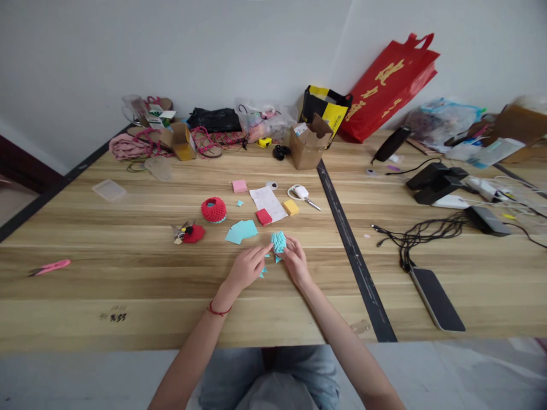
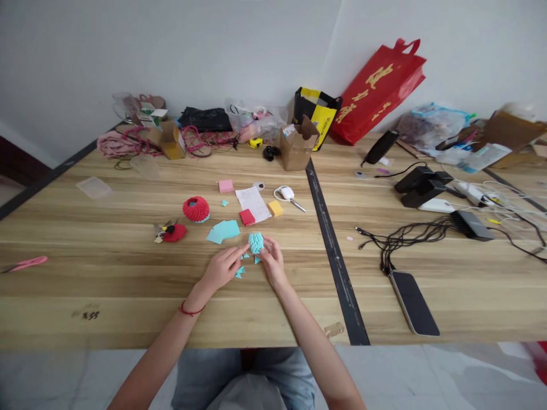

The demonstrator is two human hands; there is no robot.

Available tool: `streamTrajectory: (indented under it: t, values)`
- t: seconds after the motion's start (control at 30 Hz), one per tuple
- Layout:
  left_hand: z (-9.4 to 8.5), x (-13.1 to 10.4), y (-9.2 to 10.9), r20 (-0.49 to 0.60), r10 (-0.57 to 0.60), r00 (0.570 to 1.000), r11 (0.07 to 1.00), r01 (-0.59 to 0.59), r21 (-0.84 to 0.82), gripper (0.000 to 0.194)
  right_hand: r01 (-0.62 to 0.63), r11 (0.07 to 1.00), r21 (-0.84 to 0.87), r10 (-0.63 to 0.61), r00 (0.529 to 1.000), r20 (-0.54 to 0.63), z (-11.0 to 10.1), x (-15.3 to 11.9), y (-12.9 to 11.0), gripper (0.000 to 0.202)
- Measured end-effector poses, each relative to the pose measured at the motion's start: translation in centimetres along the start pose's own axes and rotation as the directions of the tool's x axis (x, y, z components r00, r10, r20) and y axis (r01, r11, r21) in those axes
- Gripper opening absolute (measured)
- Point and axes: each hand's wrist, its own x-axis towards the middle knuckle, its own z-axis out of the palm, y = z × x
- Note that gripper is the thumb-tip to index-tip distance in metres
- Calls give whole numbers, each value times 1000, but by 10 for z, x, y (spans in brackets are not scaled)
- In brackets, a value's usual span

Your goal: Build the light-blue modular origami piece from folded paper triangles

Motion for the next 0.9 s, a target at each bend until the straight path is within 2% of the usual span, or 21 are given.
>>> streamTrajectory:
  t: [0.37, 0.9]
  values:
    - [1, -1, -1, 7, -16, 1000, 1000, 16, 12, 44, 48, 999, -4, -48, 998, -32, 6, -1, -4, 40]
    - [1, 0, 1, 20, -18, 1000, 1000, 18, 2, 47, 128, 983, -134, -141, 986, -94, 4, 2, 2, 48]
